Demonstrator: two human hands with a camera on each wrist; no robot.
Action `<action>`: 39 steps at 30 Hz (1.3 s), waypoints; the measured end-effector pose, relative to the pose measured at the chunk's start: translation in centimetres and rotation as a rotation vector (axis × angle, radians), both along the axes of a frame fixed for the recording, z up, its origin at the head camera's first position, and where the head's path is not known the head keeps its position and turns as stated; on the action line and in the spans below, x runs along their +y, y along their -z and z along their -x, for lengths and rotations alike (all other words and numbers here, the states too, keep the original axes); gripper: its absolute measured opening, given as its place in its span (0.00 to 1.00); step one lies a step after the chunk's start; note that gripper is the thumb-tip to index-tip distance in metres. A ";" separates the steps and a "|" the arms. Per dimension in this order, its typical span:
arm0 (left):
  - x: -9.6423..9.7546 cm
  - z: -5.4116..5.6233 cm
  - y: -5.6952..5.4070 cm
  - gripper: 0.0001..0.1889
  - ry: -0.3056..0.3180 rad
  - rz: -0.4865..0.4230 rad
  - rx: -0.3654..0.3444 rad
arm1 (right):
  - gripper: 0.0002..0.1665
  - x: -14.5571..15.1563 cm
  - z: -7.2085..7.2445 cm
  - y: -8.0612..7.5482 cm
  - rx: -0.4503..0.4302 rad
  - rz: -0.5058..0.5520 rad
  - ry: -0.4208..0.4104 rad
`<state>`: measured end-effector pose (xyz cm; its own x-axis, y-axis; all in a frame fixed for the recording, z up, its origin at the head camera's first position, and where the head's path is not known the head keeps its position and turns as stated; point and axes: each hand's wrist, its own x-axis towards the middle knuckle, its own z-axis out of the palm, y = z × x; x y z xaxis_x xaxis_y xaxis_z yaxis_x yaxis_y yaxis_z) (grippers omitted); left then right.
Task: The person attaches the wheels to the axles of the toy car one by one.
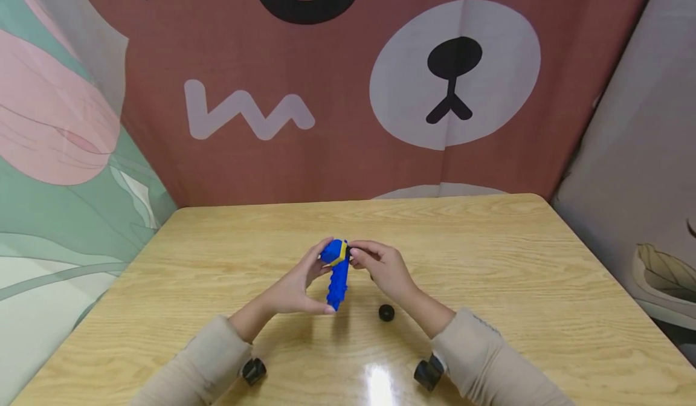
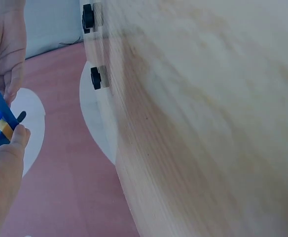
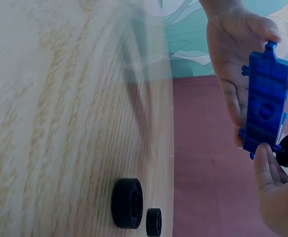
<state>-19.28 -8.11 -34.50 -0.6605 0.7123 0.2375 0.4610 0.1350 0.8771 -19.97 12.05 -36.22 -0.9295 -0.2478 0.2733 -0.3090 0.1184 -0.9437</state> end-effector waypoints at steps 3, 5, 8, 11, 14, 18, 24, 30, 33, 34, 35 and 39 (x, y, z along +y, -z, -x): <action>0.1 -0.1 0.2 0.54 0.004 -0.019 -0.003 | 0.19 -0.1 0.0 0.0 -0.035 0.069 -0.031; 0.1 -0.1 0.3 0.55 0.007 -0.033 -0.010 | 0.19 -0.1 -0.1 0.1 -0.057 0.123 -0.055; 0.1 -0.2 0.5 0.55 0.011 -0.048 -0.022 | 0.19 -0.1 -0.2 0.2 -0.086 0.183 -0.087; 0.0 -0.2 0.7 0.56 0.015 -0.054 -0.038 | 0.20 -0.1 -0.2 0.3 -0.124 0.234 -0.116; -0.1 -0.3 0.8 0.56 0.024 -0.060 -0.063 | 0.21 -0.1 -0.1 0.4 -0.161 0.276 -0.139; -0.2 -0.2 0.7 0.56 0.022 -0.038 -0.110 | 0.22 -0.1 -0.1 0.6 -0.180 0.299 -0.141; -0.2 -0.2 0.4 0.56 -0.014 0.042 -0.192 | 0.22 -0.2 0.0 0.7 -0.176 0.252 -0.093; -0.4 0.4 1.4 0.56 0.022 -0.022 -0.328 | 0.22 -0.5 0.1 0.8 -0.179 0.199 -0.056; -0.5 0.9 2.3 0.51 0.016 -0.060 -0.381 | 0.22 -0.5 0.0 0.8 -0.178 0.172 -0.041; -0.5 1.1 2.5 0.48 0.004 -0.066 -0.384 | 0.22 -0.5 0.0 0.8 -0.175 0.163 -0.036; -0.5 1.2 2.7 0.45 -0.015 -0.071 -0.382 | 0.22 -0.6 0.0 0.9 -0.171 0.155 -0.033; -0.1 1.6 3.0 0.32 -0.119 -0.083 -0.359 | 0.22 -0.7 0.0 0.9 -0.158 0.148 -0.027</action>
